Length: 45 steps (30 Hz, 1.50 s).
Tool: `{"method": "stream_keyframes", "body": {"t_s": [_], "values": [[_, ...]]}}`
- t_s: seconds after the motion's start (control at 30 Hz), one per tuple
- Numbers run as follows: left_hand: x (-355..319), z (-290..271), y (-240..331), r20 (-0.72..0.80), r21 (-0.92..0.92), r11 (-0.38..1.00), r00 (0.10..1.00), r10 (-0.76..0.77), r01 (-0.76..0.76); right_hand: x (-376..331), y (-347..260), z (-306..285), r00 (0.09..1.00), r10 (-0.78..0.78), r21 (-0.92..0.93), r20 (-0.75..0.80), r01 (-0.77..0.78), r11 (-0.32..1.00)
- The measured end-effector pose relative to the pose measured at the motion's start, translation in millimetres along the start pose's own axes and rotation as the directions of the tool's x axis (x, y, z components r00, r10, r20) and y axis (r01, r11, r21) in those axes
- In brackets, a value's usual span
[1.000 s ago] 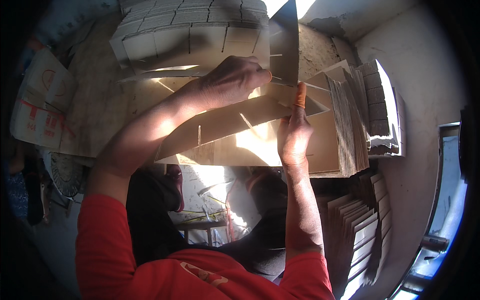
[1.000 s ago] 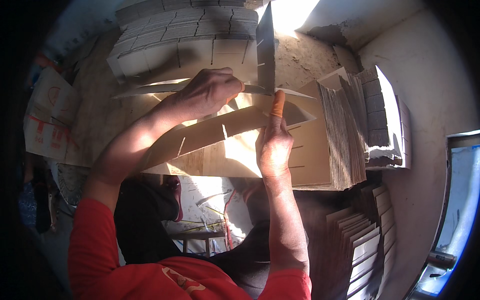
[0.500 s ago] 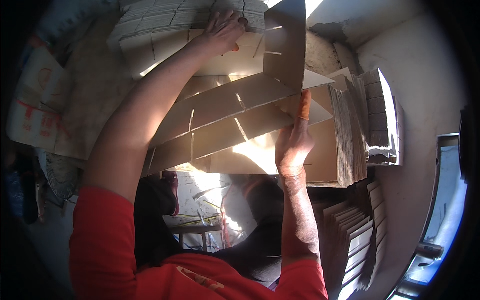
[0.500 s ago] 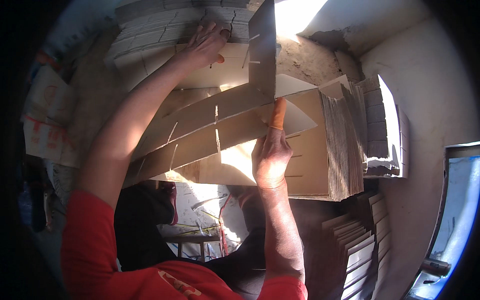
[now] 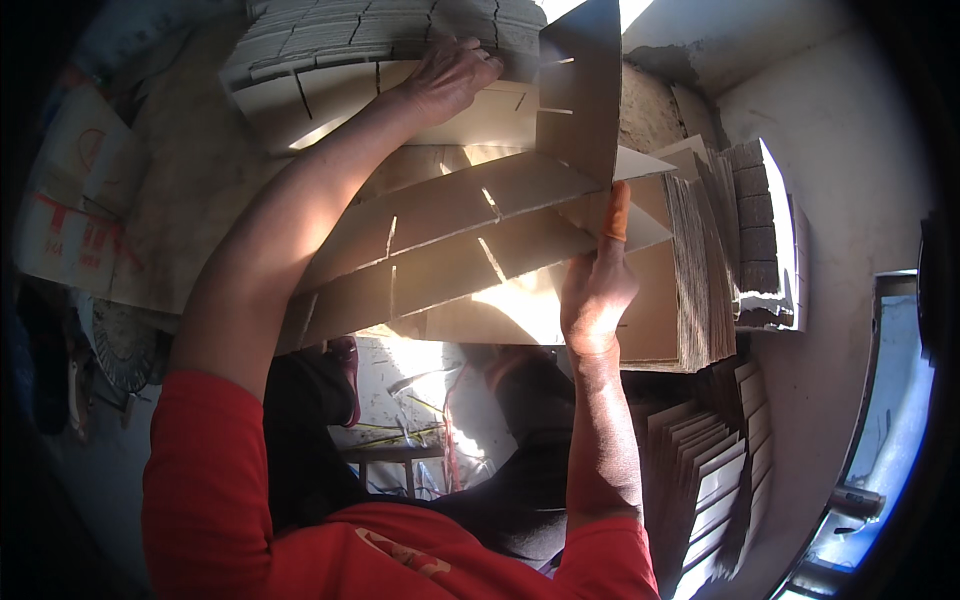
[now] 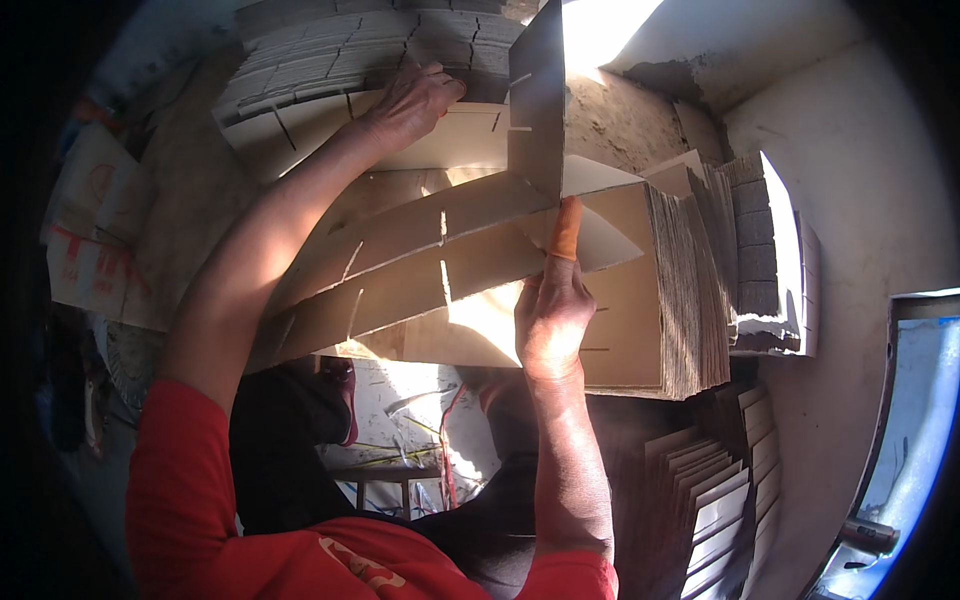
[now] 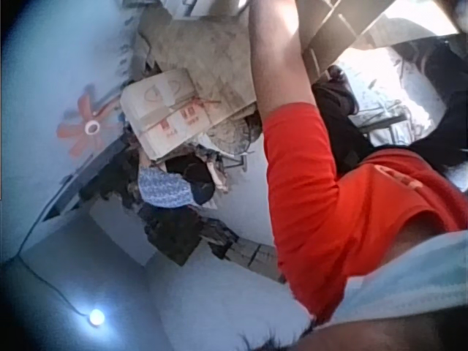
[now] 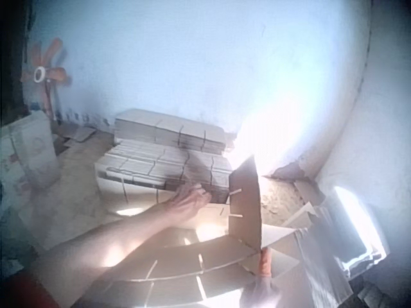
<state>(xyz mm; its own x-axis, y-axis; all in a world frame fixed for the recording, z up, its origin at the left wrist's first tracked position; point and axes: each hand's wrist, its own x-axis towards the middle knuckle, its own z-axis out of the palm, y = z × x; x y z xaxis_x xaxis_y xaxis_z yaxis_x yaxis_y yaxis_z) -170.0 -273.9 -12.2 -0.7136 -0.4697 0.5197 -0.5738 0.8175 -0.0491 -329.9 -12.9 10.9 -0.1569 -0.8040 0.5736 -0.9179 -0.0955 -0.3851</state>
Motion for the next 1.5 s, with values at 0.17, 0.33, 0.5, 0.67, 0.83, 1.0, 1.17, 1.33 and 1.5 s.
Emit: {"method": "stream_keyframes", "body": {"t_s": [0.17,0.33,0.5,0.67,0.83,1.0,1.17,1.33,1.5], "values": [[-5.1,-5.3,14.3,0.061,-0.123,0.991,0.998,-0.035,0.042,1.7,-7.0,-5.9,0.994,-0.084,0.058,-0.067,0.088,0.994],[-11.8,-7.4,16.6,0.104,-0.128,0.991,0.995,-0.014,0.027,-2.0,-8.1,-10.8,0.998,-0.048,0.075,-0.028,0.05,0.996],[-11.2,-7.4,16.3,0.101,-0.142,0.99,0.995,0.005,0.009,-6.4,-8.2,-14.6,0.999,-0.029,0.057,-0.03,0.03,0.998],[-12.8,-9.3,19.9,0.075,-0.195,0.981,0.997,0.004,0.011,-6.9,-8.7,-18.7,0.993,-0.073,0.054,-0.088,0.077,0.996],[-12.3,-10.8,20.7,0.079,-0.227,0.974,0.997,0.013,0.006,-9.6,-10.5,-23.8,0.988,-0.093,0.08,-0.121,0.103,0.991],[-14.4,-16.4,21.9,0.076,-0.263,0.965,0.997,-0.001,0.021,-7.0,-9.9,-24.3,0.982,-0.129,0.079,-0.135,0.141,0.987],[-13.1,-30.7,34.8,0.099,-0.334,0.941,0.995,-0.024,0.056,-15.4,4.2,-13.9,0.997,-0.06,0.08,-0.046,0.063,0.995],[-14.1,-50.6,53.9,0.102,-0.515,0.857,0.994,0.03,0.027,-17.8,1.4,-8.9,0.993,0.084,0.031,0.083,-0.087,0.996],[-20.2,-56.5,60.5,-0.002,-0.618,0.785,0.998,0.056,-0.045,-22.2,3.6,-0.4,0.982,0.14,0.061,0.125,-0.149,0.987]]}}
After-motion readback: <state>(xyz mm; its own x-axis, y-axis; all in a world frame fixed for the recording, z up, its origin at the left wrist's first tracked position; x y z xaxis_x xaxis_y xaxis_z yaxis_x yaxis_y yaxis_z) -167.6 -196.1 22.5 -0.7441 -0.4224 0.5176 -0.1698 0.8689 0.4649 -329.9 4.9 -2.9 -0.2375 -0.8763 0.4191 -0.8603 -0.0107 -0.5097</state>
